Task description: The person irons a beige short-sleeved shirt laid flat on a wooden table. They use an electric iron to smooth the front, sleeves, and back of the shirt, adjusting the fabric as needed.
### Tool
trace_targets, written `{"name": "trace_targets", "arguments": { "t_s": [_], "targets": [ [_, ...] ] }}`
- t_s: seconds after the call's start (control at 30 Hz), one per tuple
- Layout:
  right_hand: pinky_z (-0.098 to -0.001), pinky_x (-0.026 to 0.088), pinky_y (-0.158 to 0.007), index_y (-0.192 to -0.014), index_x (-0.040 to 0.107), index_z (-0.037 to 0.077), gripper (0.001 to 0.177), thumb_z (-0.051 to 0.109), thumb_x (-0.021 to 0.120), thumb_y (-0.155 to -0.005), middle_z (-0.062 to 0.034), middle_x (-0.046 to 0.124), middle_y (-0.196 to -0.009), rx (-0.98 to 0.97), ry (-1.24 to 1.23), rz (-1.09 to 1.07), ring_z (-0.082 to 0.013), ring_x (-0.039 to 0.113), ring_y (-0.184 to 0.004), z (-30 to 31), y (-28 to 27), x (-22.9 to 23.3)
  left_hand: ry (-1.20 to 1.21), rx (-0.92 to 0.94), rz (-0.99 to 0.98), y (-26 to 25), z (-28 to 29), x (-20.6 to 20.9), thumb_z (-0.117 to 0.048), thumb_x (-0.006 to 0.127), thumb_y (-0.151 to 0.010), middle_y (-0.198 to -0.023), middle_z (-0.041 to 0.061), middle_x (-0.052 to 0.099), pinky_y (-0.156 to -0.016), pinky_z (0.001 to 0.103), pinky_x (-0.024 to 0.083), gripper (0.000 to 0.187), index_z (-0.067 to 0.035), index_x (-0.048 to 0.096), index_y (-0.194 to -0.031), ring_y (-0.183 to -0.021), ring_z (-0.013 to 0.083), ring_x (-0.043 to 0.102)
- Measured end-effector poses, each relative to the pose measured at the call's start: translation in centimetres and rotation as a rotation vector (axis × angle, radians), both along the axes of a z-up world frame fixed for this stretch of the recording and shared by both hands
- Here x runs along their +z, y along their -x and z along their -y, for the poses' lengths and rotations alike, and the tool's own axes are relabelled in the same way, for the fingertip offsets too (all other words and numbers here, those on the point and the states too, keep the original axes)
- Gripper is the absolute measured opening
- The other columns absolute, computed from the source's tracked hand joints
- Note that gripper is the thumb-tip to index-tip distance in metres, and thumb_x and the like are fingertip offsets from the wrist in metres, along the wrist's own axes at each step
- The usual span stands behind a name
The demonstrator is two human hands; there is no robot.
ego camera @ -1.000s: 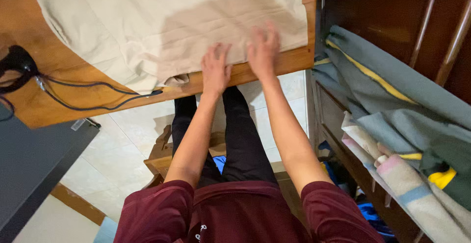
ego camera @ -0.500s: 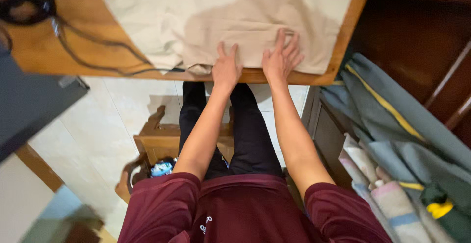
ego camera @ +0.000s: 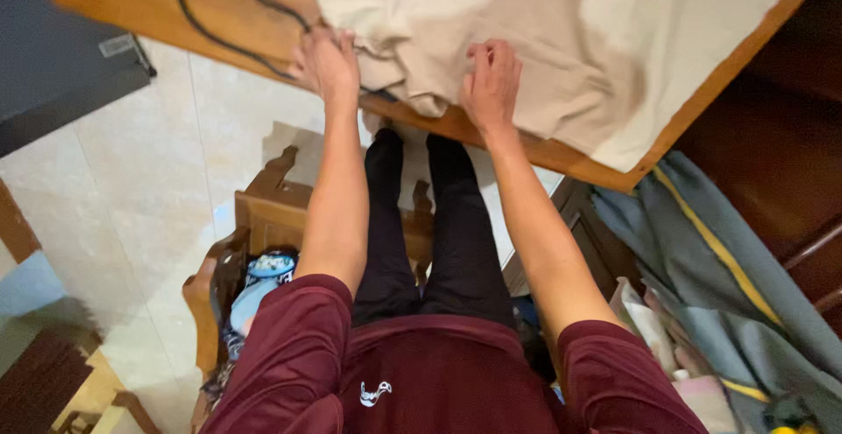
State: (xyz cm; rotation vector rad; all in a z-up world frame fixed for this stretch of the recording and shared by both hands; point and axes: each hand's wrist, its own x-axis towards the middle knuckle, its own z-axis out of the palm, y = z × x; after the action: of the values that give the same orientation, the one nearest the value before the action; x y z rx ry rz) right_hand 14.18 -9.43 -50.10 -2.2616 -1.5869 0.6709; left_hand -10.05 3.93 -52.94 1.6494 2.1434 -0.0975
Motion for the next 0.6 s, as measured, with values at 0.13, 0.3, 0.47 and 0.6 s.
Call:
{"name": "trace_targets", "arguments": {
  "t_s": [0.13,0.3,0.47,0.6],
  "targets": [
    [-0.0488,0.043,-0.1,-0.109,0.061,0.011,0.022,0.012,0.069,-0.089,-0.0081,0.06,-0.111,-0.141,0.113,-0.085,-0.0317,0.057,-0.115,0.3,7.6,1.2,-0.173,-0.006,0.23,2.4,-1.1,0.4,-0.036,0.059,-0.102,-0.105,0.014,0.075,-0.097,0.064,0.034,0.026,-0.012,0.059,-0.111,-0.108,0.0362,0.064],
    [-0.0521,0.041,-0.084,-0.106,0.061,0.005,0.039,0.028,0.08,-0.08,-0.0175,0.061,-0.107,-0.288,0.005,0.028,-0.0391,0.055,-0.105,1.9,14.4,0.9,0.079,0.13,0.732,4.3,-0.4,3.0,-0.024,0.063,-0.103,-0.103,0.018,0.079,-0.082,0.044,0.056,0.039,-0.011,0.047,-0.136,-0.093,0.0331,0.078],
    [-0.0462,0.051,-0.086,-0.105,0.057,0.003,0.03,0.025,0.075,-0.094,-0.0164,0.066,-0.096,-0.503,-0.065,-0.252,-0.0368,0.064,-0.092,3.1,16.5,-3.0,-0.068,-0.296,0.996,6.1,1.2,5.5,-0.001,0.081,-0.077,-0.156,0.032,0.036,-0.113,0.048,0.037,0.109,-0.012,0.011,-0.16,-0.14,0.0476,0.038],
    [-0.0467,0.048,-0.072,-0.118,0.06,0.003,0.042,0.036,0.07,-0.095,-0.017,0.071,-0.085,-0.706,0.311,-0.824,-0.0417,0.066,-0.076,4.0,16.0,-2.7,-0.056,-0.208,0.908,8.8,0.8,5.1,-0.001,0.069,-0.094,-0.166,0.024,0.042,-0.12,0.046,0.042,0.085,-0.024,0.026,-0.163,-0.151,0.0402,0.043]
  ]
}}
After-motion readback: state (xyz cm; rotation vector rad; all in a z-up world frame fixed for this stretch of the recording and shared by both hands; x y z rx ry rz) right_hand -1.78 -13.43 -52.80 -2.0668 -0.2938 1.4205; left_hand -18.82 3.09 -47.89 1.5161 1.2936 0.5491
